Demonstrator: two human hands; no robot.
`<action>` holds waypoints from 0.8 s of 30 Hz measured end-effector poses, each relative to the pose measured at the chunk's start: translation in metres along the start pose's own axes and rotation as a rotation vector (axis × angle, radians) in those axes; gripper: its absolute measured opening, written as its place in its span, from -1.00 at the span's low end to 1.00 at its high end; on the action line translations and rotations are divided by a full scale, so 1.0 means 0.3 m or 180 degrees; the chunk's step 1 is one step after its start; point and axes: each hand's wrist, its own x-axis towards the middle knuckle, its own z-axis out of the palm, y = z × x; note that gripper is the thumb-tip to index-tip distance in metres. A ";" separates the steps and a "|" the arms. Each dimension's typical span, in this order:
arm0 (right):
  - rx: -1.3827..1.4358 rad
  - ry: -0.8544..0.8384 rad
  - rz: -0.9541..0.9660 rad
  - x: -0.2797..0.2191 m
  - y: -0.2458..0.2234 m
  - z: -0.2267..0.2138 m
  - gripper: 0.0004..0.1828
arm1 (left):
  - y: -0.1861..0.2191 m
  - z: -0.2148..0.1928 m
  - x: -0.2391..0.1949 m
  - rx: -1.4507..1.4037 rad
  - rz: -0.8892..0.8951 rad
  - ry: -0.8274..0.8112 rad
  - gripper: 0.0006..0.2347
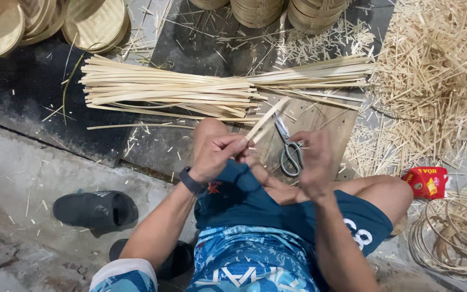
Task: The person sits on the floor and repeatedly bends thin bamboo strips into circular rings, joining the ends by hand. They place each completed ring into a growing pile beside them. Scissors and stacks of finished bamboo baskets are visible nearby.
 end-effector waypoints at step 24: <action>0.0079 -0.0114 0.0104 -0.047 -0.030 0.105 -0.95 | -0.024 0.075 -0.021 0.0346 0.0103 0.0076 -0.82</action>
